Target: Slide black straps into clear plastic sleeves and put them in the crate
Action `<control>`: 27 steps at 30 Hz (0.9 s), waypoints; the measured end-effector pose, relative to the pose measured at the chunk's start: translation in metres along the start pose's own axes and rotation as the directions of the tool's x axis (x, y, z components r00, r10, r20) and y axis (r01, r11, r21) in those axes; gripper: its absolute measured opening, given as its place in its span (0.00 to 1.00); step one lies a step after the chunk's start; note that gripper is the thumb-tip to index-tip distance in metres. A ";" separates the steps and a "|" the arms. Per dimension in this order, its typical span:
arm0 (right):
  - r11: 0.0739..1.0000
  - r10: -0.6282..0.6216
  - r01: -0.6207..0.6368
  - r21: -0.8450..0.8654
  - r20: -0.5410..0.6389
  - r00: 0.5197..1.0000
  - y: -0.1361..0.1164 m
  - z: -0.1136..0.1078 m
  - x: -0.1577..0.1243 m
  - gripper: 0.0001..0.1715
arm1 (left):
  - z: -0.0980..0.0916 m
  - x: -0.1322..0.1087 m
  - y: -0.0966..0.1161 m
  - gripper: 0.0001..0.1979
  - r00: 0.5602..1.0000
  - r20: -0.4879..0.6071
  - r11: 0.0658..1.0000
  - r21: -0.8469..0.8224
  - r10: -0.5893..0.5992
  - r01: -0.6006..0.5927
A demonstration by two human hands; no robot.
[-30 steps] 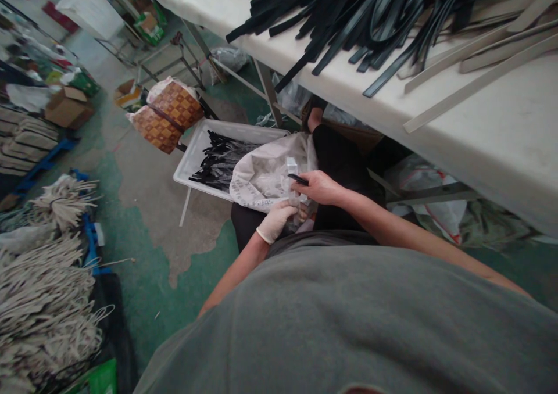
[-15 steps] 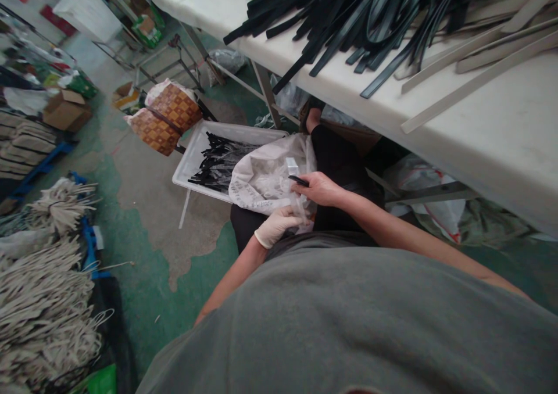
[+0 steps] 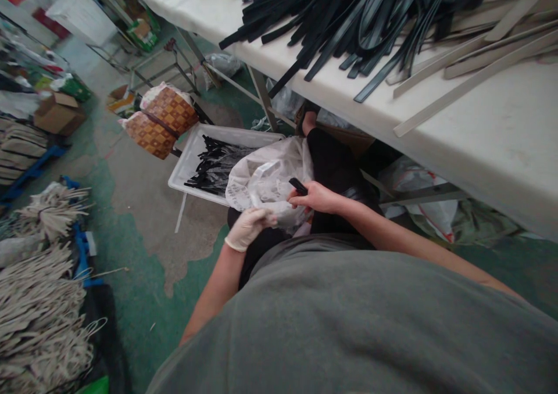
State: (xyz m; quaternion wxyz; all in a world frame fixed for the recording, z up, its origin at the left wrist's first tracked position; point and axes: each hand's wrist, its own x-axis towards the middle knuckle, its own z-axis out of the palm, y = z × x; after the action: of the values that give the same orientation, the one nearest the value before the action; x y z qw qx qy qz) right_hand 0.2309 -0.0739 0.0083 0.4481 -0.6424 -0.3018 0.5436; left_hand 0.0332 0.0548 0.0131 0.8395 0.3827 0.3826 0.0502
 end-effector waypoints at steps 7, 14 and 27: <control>0.954 0.135 -0.189 0.231 0.232 0.963 -0.011 0.017 -0.024 0.13 | -0.089 -0.057 0.121 0.19 0.701 -0.557 0.720 -0.243 0.446 -0.650; 0.993 0.097 -0.101 0.053 0.073 0.993 -0.014 0.040 -0.019 0.16 | -0.025 -0.030 0.022 0.07 0.839 -0.499 0.869 -0.294 0.215 -0.398; 0.857 -0.213 0.132 -0.498 -0.108 0.971 -0.002 0.061 -0.004 0.13 | 0.031 -0.002 -0.060 0.15 0.922 -0.326 0.927 -0.233 0.211 -0.294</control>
State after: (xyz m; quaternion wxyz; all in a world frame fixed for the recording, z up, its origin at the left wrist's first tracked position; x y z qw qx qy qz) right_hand 0.1713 -0.0613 0.0110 0.3415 -0.7461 -0.4486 0.3542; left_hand 0.0398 -0.0069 -0.0141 0.8043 0.2961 0.4397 0.2686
